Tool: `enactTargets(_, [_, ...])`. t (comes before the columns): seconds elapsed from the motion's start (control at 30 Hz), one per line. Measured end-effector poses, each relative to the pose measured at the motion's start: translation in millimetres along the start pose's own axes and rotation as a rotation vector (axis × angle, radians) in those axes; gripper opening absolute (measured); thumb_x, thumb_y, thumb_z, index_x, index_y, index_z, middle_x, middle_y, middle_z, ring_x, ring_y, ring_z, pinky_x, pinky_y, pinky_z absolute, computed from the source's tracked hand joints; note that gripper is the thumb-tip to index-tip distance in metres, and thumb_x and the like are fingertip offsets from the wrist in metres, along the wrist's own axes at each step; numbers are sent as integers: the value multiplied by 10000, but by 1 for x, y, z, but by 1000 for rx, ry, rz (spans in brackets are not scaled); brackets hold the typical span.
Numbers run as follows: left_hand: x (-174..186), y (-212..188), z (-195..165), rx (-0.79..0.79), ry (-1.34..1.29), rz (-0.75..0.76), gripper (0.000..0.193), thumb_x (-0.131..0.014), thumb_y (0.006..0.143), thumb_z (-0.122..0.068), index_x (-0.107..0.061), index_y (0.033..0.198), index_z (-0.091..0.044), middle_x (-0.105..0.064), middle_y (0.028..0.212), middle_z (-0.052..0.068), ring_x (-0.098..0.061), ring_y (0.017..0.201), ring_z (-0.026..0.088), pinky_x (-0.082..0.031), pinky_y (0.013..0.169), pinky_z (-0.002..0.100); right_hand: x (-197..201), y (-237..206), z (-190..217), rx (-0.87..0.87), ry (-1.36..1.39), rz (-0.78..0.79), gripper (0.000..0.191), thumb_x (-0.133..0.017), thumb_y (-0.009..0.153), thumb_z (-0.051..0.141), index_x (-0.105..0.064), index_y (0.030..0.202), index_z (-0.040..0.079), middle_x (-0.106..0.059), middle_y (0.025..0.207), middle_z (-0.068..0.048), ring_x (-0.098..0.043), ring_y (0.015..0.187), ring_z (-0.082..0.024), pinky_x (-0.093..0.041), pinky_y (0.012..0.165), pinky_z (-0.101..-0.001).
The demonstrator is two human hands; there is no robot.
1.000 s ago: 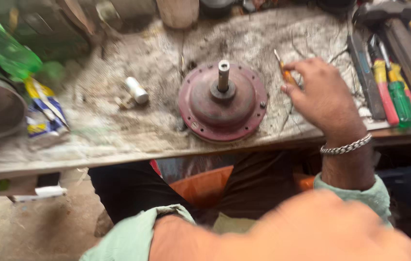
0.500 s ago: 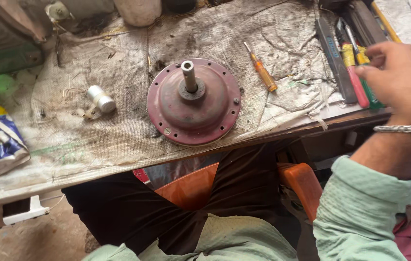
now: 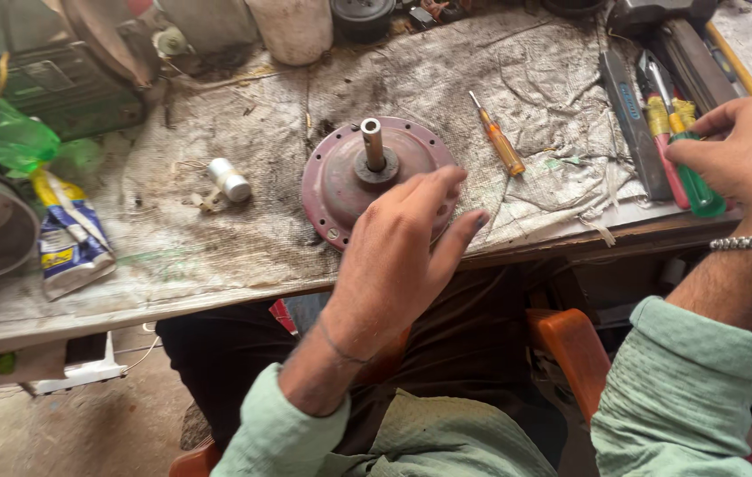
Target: The person uses screwdrivers to unscrew and remove a small cylindrical component from a motor end bell, then pries the end bell off the motor housing and separates the rotor and stator, working on the exposed copper windings with a screwdriver.
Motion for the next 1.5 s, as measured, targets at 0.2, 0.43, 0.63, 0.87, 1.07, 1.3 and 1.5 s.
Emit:
enactTargets(0.2, [-26, 3, 8, 60, -309, -51, 497, -683, 1033, -216, -540, 1411, 73, -702, 1268, 209, -757, 1129, 264, -643, 894, 335, 23, -59, 115, 406, 593, 98, 471, -762, 875, 183, -661, 1296, -4, -706, 1052, -77, -703, 877, -127, -601, 768, -293])
enactTargets(0.43, [-33, 12, 26, 168, -399, 14, 520, -614, 1036, -222, -484, 1465, 40, -753, 1095, 210, -786, 1007, 249, -611, 856, 372, -32, -114, 212, 402, 1336, 631, 225, -696, 1009, 167, -685, 1146, -11, -718, 1004, -80, -714, 897, -134, -597, 803, -296])
enactTargets(0.63, [-31, 5, 33, 292, -326, 31, 368, -578, 1040, -194, -564, 1355, -3, -701, 847, 228, -735, 835, 397, -555, 718, 453, -66, -108, 209, 314, 1590, 689, 200, -657, 1093, 182, -703, 1089, -13, -709, 949, -73, -689, 847, -138, -575, 795, -279])
enactTargets(0.87, [-17, -13, 8, 211, -298, 29, 331, -594, 1048, -173, -583, 1317, 21, -689, 984, 281, -672, 1010, 465, -555, 802, 462, -17, -56, 168, 293, 1691, 148, 234, -641, 1141, 267, -659, 1084, 41, -708, 953, -93, -726, 876, -212, -594, 774, -343])
enactTargets(1.07, [19, -14, 3, 61, -20, -197, 388, -644, 1013, -153, -594, 1385, -54, -721, 1105, 174, -716, 1015, 376, -553, 842, 440, 29, -94, 182, 654, 1083, 132, 162, -632, 1060, 105, -685, 1206, 58, -707, 1071, -55, -708, 975, -147, -611, 917, -300])
enactTargets(1.3, [26, -6, 23, 44, -29, -239, 355, -712, 982, -126, -663, 1332, -89, -706, 966, 115, -714, 842, 276, -544, 738, 366, 65, -158, 232, 882, 318, -221, 247, -707, 930, -84, -777, 1072, 105, -720, 1013, -65, -648, 944, -240, -525, 939, -442])
enactTargets(1.5, [24, -11, 32, 40, -154, -226, 413, -741, 961, -52, -655, 1364, -82, -693, 948, 79, -697, 802, 150, -551, 708, 295, 69, -170, 225, 946, 197, -429, 268, -713, 984, -53, -782, 1093, 182, -638, 1043, -14, -589, 1244, -246, -284, 1271, -520])
Point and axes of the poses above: each hand's wrist, its own y-axis towards the middle knuckle, its own x-axis out of the back of the hand, z = x × y, the point moved 9 cm from there along y, towards the middle knuckle
